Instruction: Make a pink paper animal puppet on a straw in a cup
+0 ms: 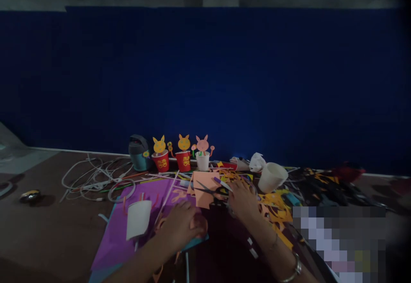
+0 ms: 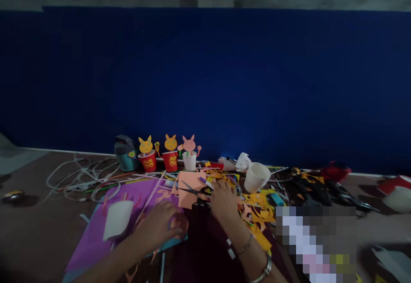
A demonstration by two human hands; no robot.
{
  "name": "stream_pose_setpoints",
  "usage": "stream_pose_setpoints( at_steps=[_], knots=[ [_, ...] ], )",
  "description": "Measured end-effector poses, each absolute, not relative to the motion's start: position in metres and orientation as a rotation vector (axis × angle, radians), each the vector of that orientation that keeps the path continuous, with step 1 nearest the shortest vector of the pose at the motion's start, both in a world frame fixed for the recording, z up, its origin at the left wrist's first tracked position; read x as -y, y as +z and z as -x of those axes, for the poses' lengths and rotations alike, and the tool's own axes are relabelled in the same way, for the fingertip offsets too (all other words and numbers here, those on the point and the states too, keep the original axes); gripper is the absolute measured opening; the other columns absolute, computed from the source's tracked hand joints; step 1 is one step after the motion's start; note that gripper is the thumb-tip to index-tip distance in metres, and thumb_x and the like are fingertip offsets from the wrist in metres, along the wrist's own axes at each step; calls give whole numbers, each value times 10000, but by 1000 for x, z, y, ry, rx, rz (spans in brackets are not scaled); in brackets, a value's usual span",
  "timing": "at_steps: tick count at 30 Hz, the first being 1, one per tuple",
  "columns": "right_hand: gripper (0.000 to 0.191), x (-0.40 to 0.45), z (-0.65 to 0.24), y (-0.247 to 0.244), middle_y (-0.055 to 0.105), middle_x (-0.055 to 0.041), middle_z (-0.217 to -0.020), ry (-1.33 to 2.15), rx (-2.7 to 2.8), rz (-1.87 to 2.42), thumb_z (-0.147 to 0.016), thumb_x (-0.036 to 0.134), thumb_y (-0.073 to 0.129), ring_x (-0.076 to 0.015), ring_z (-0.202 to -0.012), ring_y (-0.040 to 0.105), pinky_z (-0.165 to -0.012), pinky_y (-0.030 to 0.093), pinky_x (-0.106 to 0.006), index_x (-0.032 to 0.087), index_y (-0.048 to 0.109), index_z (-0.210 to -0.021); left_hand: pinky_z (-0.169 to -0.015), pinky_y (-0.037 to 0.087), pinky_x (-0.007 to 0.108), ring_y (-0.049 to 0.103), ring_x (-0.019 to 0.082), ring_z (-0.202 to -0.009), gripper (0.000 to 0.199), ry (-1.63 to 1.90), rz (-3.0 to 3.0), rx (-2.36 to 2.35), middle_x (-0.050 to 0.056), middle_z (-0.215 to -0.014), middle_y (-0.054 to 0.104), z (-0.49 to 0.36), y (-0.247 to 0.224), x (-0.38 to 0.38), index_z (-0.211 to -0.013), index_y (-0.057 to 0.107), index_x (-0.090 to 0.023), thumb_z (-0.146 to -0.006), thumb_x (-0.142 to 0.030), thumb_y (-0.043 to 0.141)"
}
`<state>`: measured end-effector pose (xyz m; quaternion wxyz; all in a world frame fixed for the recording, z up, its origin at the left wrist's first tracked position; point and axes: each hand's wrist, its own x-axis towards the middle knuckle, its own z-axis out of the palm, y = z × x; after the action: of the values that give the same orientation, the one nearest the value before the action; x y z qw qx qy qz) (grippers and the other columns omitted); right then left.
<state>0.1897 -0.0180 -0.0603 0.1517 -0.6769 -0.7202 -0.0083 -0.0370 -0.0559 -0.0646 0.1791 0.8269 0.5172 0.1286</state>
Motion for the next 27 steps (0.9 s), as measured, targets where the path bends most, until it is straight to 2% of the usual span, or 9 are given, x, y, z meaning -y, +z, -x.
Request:
stream_pose_setpoints(
  at_steps=[4,6,8,12,15,17,18,23,27],
  knots=[
    [246,35,-167,-55,675,-69,-1000,268,2223,1619,-867,202,454,-219,-964,582,-848,384,-309,216,679,-966,-839,390,365,509,277,-1000,300,225,-2404,-1518,85,-1056,584,35,-86,58,-936,618,-181,-637,-178,629],
    [213,45,-156,-60,679,-57,-919,392,2341,1493,-851,211,475,-213,-935,585,-825,390,-291,219,686,-877,-873,378,366,495,277,-1025,337,244,-2411,-1515,90,-1059,579,35,-93,57,-951,601,-178,-624,-99,574],
    [198,52,-146,-69,671,-59,-934,456,2389,1457,-822,190,497,-212,-933,581,-822,393,-287,212,678,-900,-887,372,357,494,267,-1036,393,302,-2376,-1514,89,-1069,579,35,-98,57,-1000,574,-184,-626,-67,541],
    [178,56,-137,-85,655,-94,-956,471,2320,1500,-791,136,508,-220,-934,577,-812,395,-284,163,664,-872,-841,389,325,520,236,-996,365,428,-2280,-1498,61,-1050,595,34,-95,58,-1012,540,-221,-670,-95,548],
    [152,53,-137,-89,663,-74,-844,560,2253,1496,-822,159,496,-204,-824,599,-724,403,-268,164,647,-806,-834,394,318,528,229,-992,268,455,-2289,-1491,44,-1038,609,41,-83,52,-972,561,-230,-717,-151,574],
    [160,52,-138,-88,666,-52,-777,650,2207,1506,-841,186,486,-190,-737,607,-642,393,-254,176,640,-798,-891,374,347,514,236,-1042,188,472,-2351,-1541,46,-1062,617,50,-75,43,-981,586,-228,-804,-199,531],
    [165,51,-139,-88,669,-46,-762,684,2184,1514,-844,190,483,-188,-717,610,-620,387,-251,180,642,-804,-927,352,376,499,245,-1078,214,471,-2391,-1604,55,-1099,616,56,-72,39,-1032,591,-228,-850,-208,481],
    [242,52,-136,-85,700,-50,-881,692,2096,1476,-836,146,453,-194,-816,632,-691,403,-252,194,645,-977,-1027,267,455,407,278,-1234,373,263,-2533,-1713,97,-1312,532,71,-77,29,-1229,540,-212,-878,-160,429],
    [272,53,-133,-86,694,-62,-935,627,2103,1475,-812,116,457,-212,-898,616,-778,407,-274,188,653,-986,-1002,316,433,474,262,-1168,346,168,-2563,-1644,98,-1253,567,64,-82,36,-1212,548,-194,-895,-181,409]
  ],
)
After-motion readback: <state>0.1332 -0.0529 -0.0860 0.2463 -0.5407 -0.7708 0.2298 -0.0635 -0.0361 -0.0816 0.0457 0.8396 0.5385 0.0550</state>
